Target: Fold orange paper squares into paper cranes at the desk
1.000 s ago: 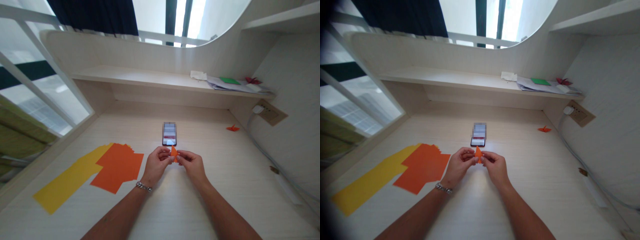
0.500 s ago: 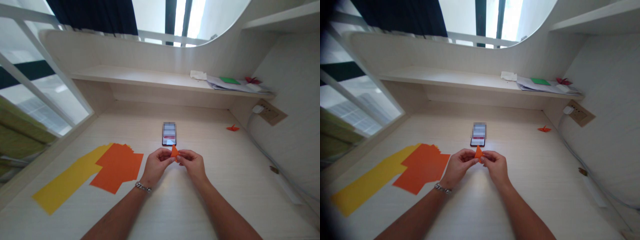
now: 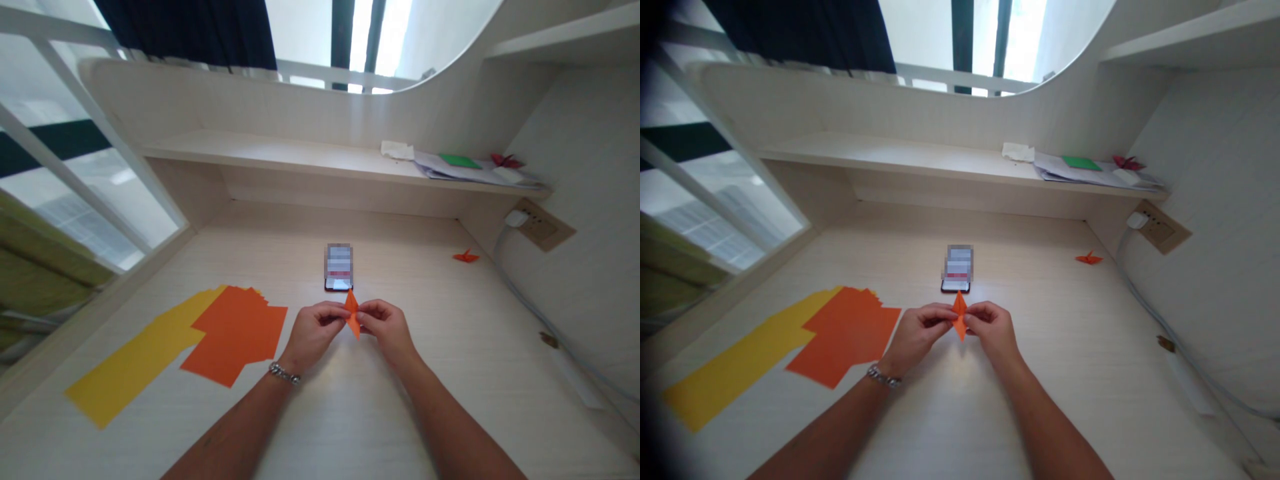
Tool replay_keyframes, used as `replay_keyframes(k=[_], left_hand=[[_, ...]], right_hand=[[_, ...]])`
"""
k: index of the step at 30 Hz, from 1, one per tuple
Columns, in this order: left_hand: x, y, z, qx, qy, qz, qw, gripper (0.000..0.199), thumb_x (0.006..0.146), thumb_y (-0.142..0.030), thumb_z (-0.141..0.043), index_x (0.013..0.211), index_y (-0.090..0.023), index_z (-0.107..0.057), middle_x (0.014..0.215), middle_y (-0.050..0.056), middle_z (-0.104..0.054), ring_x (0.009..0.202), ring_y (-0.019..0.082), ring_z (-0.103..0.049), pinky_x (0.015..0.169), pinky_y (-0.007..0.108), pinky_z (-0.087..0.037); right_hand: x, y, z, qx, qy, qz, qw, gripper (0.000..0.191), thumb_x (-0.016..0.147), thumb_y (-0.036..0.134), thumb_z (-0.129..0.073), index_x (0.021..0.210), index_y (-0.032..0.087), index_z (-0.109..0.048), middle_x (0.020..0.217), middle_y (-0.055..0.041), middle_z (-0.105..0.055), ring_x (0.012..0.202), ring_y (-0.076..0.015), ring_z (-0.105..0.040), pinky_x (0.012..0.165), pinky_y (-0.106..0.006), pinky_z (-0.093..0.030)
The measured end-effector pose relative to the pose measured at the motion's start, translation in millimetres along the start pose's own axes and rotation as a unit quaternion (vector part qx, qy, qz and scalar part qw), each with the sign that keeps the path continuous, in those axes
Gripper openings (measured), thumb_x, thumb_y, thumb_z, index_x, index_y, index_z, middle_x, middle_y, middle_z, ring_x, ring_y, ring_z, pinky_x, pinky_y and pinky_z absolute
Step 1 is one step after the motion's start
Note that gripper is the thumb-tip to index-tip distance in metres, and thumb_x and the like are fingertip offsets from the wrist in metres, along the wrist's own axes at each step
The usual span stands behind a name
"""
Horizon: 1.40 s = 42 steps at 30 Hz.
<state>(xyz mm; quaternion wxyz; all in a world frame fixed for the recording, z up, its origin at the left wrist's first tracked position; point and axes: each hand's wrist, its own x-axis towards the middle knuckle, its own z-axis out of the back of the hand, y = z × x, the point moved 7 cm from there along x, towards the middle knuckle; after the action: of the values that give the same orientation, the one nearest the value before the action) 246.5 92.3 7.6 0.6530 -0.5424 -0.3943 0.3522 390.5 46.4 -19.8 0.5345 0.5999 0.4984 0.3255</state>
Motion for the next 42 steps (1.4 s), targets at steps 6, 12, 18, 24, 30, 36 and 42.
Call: replay_keyframes(k=[6,12,18,24,30,36,42], left_hand=[[0.6,16.6,-4.1,-0.113,-0.002,0.059,0.992,0.018,0.069,-0.022,-0.069,0.081,-0.016,-0.058,0.073,0.002,-0.066,0.069,0.015,-0.064,0.065,0.028,-0.053],[-0.5,23.5,-8.5,-0.113,-0.006,0.073,0.991,0.028,0.068,-0.026,-0.072,0.085,-0.017,-0.051,0.073,0.001,-0.065,0.067,0.014,-0.064,0.062,0.025,-0.051],[-1.4,18.4,-6.8,-0.099,-0.005,0.07,0.993,0.032,0.067,-0.024,-0.074,0.089,-0.017,-0.051,0.06,-0.002,-0.064,0.055,0.012,-0.061,0.054,0.022,-0.047],[-1.4,18.0,0.6,-0.046,-0.054,0.051,0.996,0.03,0.07,-0.031,-0.071,0.093,-0.017,-0.058,0.069,0.003,-0.07,0.066,0.018,-0.067,0.062,0.027,-0.051],[-4.9,5.3,-6.6,0.05,-0.027,-0.004,0.998,0.021,0.077,-0.032,-0.065,0.092,-0.018,-0.067,0.091,0.006,-0.071,0.083,0.02,-0.066,0.079,0.031,-0.051],[-2.7,13.0,-3.9,0.05,-0.032,-0.002,0.998,0.02,0.075,-0.028,-0.065,0.092,-0.018,-0.067,0.089,0.007,-0.069,0.081,0.019,-0.065,0.076,0.03,-0.052],[1.1,16.9,-3.1,-0.01,-0.025,0.003,1.0,0.016,0.075,-0.026,-0.066,0.087,-0.015,-0.063,0.086,0.006,-0.068,0.08,0.018,-0.064,0.076,0.031,-0.052]], right_hand=[[0.3,1.4,0.7,-0.008,-0.011,0.034,0.999,0.023,0.054,0.026,-0.079,0.066,0.016,-0.061,0.061,0.0005,-0.064,0.057,-0.0149,-0.061,0.059,-0.03,-0.053],[-2.0,-0.3,-5.3,-0.021,0.003,0.032,0.999,0.027,0.058,0.031,-0.078,0.068,0.018,-0.056,0.058,0.0032,-0.059,0.052,-0.0127,-0.056,0.053,-0.027,-0.05],[0.6,-4.0,-4.4,-0.02,-0.002,0.056,0.998,0.032,0.059,0.032,-0.078,0.067,0.02,-0.05,0.057,0.0041,-0.058,0.051,-0.0135,-0.057,0.053,-0.027,-0.049],[-7.8,13.0,-2.5,-0.18,-0.053,0.154,0.97,0.016,0.071,0.031,-0.069,0.083,0.021,-0.071,0.094,-0.0073,-0.066,0.087,-0.0218,-0.062,0.073,-0.033,-0.052],[-4.0,5.9,-15.1,-0.14,0.05,0.108,0.983,0.027,0.077,0.036,-0.064,0.098,0.022,-0.071,0.096,-0.0076,-0.07,0.088,-0.0237,-0.064,0.08,-0.036,-0.051],[2.9,-10.7,-14.7,0.001,0.071,0.012,0.997,0.029,0.071,0.041,-0.069,0.088,0.018,-0.073,0.088,-0.0062,-0.072,0.082,-0.0228,-0.066,0.079,-0.036,-0.052],[0.3,-12.0,-14.7,0.054,0.058,-0.019,0.997,0.033,0.068,0.038,-0.072,0.09,0.014,-0.072,0.089,-0.007,-0.072,0.083,-0.0218,-0.067,0.08,-0.036,-0.053]])
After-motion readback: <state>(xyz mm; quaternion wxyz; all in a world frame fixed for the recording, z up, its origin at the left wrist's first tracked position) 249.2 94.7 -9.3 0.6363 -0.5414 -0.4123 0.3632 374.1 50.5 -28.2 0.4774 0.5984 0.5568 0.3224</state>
